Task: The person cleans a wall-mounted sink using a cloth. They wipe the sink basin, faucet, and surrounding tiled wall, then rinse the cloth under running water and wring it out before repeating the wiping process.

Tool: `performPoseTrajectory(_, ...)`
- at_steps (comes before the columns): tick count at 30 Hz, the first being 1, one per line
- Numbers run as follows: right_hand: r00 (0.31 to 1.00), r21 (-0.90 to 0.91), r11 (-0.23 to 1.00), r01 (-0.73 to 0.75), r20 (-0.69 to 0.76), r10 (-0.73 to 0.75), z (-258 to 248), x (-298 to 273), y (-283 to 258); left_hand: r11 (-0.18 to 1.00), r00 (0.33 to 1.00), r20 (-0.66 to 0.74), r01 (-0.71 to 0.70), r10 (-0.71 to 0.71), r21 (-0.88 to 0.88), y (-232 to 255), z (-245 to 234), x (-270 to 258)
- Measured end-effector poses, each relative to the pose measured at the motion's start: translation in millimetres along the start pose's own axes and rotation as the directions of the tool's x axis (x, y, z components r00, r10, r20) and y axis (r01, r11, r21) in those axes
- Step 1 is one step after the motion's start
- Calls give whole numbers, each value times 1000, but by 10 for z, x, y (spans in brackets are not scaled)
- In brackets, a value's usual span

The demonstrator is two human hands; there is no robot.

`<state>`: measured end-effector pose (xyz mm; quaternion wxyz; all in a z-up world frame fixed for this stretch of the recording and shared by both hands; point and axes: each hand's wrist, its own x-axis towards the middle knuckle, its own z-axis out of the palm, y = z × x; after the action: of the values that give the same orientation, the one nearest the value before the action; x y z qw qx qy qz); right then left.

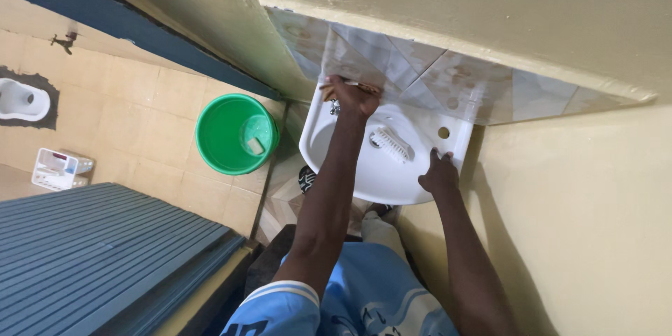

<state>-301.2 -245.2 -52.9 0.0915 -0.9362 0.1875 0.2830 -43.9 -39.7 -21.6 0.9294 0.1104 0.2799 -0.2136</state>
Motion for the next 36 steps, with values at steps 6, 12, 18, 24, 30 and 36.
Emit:
performPoseTrajectory(6, 998, 77, 996, -46, 52, 42, -170, -80, -23, 953, 959, -117, -271, 257, -134, -14, -156, 189)
performPoseTrajectory(12, 977, -21, 989, -145, 154, 146, -335, -63, -259, 995, 999, 50, 3, 2, -104, -858, -408, 287)
performPoseTrajectory(18, 984, -20, 992, -124, 124, 125, -316, 16, -229, 980, 979, 132, 171, -157, -103, -1261, -326, 156)
performPoseTrajectory(24, 994, 134, 986, -100, 64, 92, -267, -95, -128, 988, 955, 283, -120, 87, 100, -490, -458, -10)
performPoseTrajectory(30, 999, 167, 985, -52, 3, 52, -202, -179, -41, 943, 937, 324, -19, 133, -331, -755, -661, 346)
performPoseTrajectory(36, 999, 238, 970, -46, 8, 46, 0, -130, 69, 962, 990, 26, 139, -137, -233, -1789, -364, 146)
